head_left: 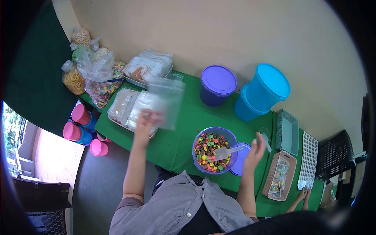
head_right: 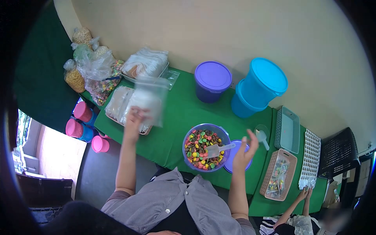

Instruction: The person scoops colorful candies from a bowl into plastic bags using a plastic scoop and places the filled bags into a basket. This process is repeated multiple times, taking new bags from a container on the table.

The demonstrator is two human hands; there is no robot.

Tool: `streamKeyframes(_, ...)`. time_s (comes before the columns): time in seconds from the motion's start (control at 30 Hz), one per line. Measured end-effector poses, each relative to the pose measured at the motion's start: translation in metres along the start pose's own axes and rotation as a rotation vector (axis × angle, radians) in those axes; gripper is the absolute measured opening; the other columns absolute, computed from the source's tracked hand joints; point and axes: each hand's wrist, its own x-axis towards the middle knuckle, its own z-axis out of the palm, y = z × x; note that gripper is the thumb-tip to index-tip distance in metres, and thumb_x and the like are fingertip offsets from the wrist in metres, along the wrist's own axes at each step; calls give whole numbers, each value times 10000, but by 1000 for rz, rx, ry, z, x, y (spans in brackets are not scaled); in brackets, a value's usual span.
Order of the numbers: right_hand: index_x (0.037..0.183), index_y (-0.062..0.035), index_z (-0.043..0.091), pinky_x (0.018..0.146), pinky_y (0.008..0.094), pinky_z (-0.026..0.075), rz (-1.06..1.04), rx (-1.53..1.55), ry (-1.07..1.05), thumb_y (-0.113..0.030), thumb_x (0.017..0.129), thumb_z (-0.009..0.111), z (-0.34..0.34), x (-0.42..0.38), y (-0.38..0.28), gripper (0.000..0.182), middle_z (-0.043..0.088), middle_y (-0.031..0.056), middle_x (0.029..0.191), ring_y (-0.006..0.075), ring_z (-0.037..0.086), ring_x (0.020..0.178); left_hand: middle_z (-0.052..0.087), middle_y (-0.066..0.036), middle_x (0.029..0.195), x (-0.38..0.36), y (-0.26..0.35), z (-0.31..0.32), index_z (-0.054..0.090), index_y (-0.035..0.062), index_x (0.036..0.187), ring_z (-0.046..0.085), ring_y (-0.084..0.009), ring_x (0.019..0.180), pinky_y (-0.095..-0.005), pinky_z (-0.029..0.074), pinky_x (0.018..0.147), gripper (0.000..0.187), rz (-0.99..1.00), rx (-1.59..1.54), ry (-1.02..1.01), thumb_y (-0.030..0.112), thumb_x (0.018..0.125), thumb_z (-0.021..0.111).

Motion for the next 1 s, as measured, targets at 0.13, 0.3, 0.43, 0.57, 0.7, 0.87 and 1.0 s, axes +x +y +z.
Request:
streamKeyframes(0.13, 1239, -27, 569, 980, 340, 392, 45, 548, -631, -236, 946, 610, 21, -32, -39, 362, 595, 112, 1212, 202, 547, 1123, 648, -107, 1058, -51, -21, 83, 505, 73, 1062, 648, -211, 966, -346, 482, 892, 205, -150, -55, -350, 199, 944, 617)
streamKeyframes(0.3, 1073, 10, 631, 835, 284, 463, 348, 707, -621, -189, 913, 674, 31, -51, -33, 259, 673, 83, 964, 159, 621, 900, 578, -129, 1207, -60, -23, 99, 547, 53, 1100, 535, -240, 1167, -390, 420, 991, 289, -5, 198, -425, 218, 896, 667)
streamKeyframes(0.43, 903, 8, 647, 723, 259, 484, 354, 662, -451, -163, 920, 663, 21, -39, -34, 173, 685, 66, 806, 123, 624, 745, 556, -164, 1202, -14, -48, 41, 573, 37, 1128, 489, -337, 1173, -436, 373, 1012, 393, 380, 1068, 178, 216, 811, 720)
streamKeyframes(0.57, 890, 1, 642, 696, 250, 482, 367, 668, -441, -158, 919, 663, 19, -35, -31, 163, 683, 67, 811, 112, 616, 730, 618, -144, 979, 4, -96, -14, 593, 24, 1078, 528, -341, 1038, -461, 398, 917, 322, 200, 1522, 171, 154, 798, 683)
streamKeyframes(0.7, 890, 6, 643, 687, 254, 480, 339, 622, -488, -154, 922, 658, 22, -37, -35, 164, 674, 61, 791, 114, 612, 720, 609, -130, 849, 5, -119, -15, 603, 27, 1013, 579, -324, 914, -455, 431, 823, 214, 235, 1587, 19, 113, 819, 629)
streamKeyframes(0.87, 886, 1, 633, 688, 264, 480, 329, 607, -510, -162, 931, 643, 25, -38, -34, 169, 678, 73, 793, 120, 609, 715, 610, -148, 910, 15, -143, -17, 592, 20, 1064, 632, -337, 840, -424, 513, 750, 211, 59, 1628, -7, 104, 873, 562)
streamKeyframes(1.0, 897, 7, 628, 688, 266, 483, 315, 599, -514, -153, 934, 636, 24, -37, -33, 164, 676, 76, 798, 123, 609, 718, 623, -183, 1014, 22, -153, -3, 564, -14, 1129, 642, -343, 914, -432, 526, 797, 255, -71, 1600, -22, 80, 901, 501)
